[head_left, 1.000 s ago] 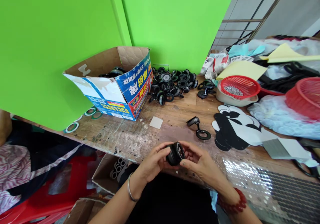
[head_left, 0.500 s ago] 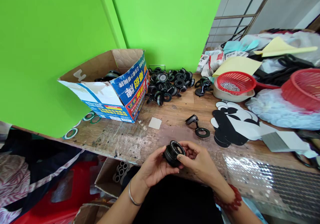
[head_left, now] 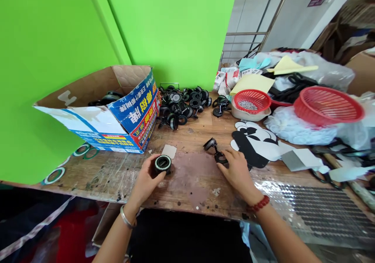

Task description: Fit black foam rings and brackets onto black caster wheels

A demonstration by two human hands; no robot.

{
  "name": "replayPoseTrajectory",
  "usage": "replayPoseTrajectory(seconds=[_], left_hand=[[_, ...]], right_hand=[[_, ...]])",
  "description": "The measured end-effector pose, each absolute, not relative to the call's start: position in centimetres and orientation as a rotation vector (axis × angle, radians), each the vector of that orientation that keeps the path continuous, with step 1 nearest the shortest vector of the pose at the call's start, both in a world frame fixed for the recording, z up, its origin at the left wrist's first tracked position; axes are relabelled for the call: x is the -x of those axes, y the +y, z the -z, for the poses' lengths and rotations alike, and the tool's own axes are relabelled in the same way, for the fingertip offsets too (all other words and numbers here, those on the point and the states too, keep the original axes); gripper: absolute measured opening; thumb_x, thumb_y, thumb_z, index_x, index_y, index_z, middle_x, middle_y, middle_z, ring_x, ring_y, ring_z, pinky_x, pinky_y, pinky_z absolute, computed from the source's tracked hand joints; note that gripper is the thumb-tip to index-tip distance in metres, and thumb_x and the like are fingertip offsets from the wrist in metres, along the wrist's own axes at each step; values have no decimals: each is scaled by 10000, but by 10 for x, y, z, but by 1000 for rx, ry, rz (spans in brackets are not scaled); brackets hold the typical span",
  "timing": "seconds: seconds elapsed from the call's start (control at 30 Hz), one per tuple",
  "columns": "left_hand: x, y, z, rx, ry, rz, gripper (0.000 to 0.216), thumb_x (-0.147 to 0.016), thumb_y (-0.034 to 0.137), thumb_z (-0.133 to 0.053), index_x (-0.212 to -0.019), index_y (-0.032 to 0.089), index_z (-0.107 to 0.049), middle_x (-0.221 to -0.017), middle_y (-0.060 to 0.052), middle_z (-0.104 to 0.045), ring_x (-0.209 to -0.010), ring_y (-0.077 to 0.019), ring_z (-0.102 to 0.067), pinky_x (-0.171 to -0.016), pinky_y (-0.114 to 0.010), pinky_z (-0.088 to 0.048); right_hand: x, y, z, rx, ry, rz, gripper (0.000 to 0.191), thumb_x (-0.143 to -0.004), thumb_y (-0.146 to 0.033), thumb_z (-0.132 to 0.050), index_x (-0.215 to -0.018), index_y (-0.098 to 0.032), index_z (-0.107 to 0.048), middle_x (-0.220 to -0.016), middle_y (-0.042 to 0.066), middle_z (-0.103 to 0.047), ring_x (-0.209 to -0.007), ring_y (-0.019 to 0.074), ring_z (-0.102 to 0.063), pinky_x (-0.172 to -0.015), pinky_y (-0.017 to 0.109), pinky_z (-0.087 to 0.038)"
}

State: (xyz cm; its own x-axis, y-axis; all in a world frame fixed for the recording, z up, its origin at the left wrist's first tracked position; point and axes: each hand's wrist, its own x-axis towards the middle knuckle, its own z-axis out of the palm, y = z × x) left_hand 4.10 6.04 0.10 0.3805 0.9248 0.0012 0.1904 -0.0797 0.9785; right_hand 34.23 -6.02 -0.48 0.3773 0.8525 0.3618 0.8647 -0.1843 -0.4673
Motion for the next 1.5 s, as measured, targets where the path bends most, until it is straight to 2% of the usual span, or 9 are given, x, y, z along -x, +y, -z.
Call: replayPoseTrajectory(seconds=[0.13, 0.33, 0.43, 0.7, 0.93, 1.13, 1.27, 1.4, 1.5], left_hand=[[-32, 66, 6, -1602, 1075, -812, 538, -731, 312, -745, -1227, 200, -571, -1251, -97, -661, -1216, -269, -605, -1121, -439, -392], [-34, 62, -10, -1252, 1017, -850, 564, -675, 377, -831, -1176, 170, -675, -1216, -113, -720, -1192, -294, -634, -1076, -430, -443], [-37, 56, -17, -980, 912, -811, 554, -721, 440, -823, -1173, 143, -705, -1213, -153, -720, -1140, -300, -665, -990, -416, -508], [-39, 63, -4, -1261, 1035, -933, 601, -658, 374, -826, -1204, 169, -678, -1248, -122, -711, -1215, -301, -629, -1103, -462, -436], [-37, 60, -15, -1848, 1207, -1022, 545, -710, 402, -751, -1214, 215, -658, -1322, -119, -630, -1285, -304, -551, -1163, -519, -345], [-91, 15, -42, -1496, 866, -620, 544, -827, 522, -645, -1265, 201, -613, -1149, -119, -699, -1021, -261, -690, -872, -386, -574], [-115, -5, -35, -1255, 821, -375, 538, -850, 588, -580, -1219, 198, -566, -903, -66, -715, -752, -226, -691, -635, -337, -574], [-123, -11, -23, -1452, 919, -545, 468, -790, 533, -653, -1118, 216, -551, -879, -19, -681, -774, -209, -675, -773, -354, -567], [-126, -14, -12, -1666, 928, -613, 440, -729, 482, -696, -1063, 215, -590, -1001, -52, -678, -960, -253, -666, -916, -400, -534]], right_hand=[[-351, -56, 9, 1944, -1591, -97, 258, -827, -194, -518, -975, -177, -729, -1051, 142, -703, -1027, 306, -623, -931, 444, -494], [-349, -52, -3, 1824, -1320, -358, 377, -884, -473, -534, -784, -168, -732, -681, 63, -691, -619, 206, -622, -587, 296, -477], [-345, -54, -11, 1758, -1191, -549, 428, -845, -549, -588, -765, -155, -736, -626, 39, -661, -565, 183, -598, -540, 275, -465], [-332, -66, -18, 1511, -946, -831, 423, -756, -566, -708, -880, -162, -732, -859, 70, -715, -701, 191, -645, -613, 308, -570], [-336, -86, -9, 1241, -873, -1145, 363, -820, -506, -723, -955, -173, -675, -800, 18, -652, -672, 125, -594, -556, 221, -504], [-325, -95, -16, 1148, -1074, -1332, 263, -901, -421, -661, -958, -165, -691, -828, 30, -681, -736, 125, -623, -647, 233, -508], [-321, -97, -23, 1158, -1076, -1325, 281, -899, -395, -651, -1089, -188, -670, -898, 35, -685, -820, 145, -641, -701, 256, -511], [-310, -97, -22, 1179, -913, -1145, 403, -874, -389, -643, -1237, -237, -556, -1132, 53, -624, -1003, 171, -602, -858, 319, -500], [-296, -94, -18, 1394, -974, -946, 334, -863, -303, -620, -1175, -209, -547, -1104, 59, -593, -1013, 189, -569, -903, 352, -464]])
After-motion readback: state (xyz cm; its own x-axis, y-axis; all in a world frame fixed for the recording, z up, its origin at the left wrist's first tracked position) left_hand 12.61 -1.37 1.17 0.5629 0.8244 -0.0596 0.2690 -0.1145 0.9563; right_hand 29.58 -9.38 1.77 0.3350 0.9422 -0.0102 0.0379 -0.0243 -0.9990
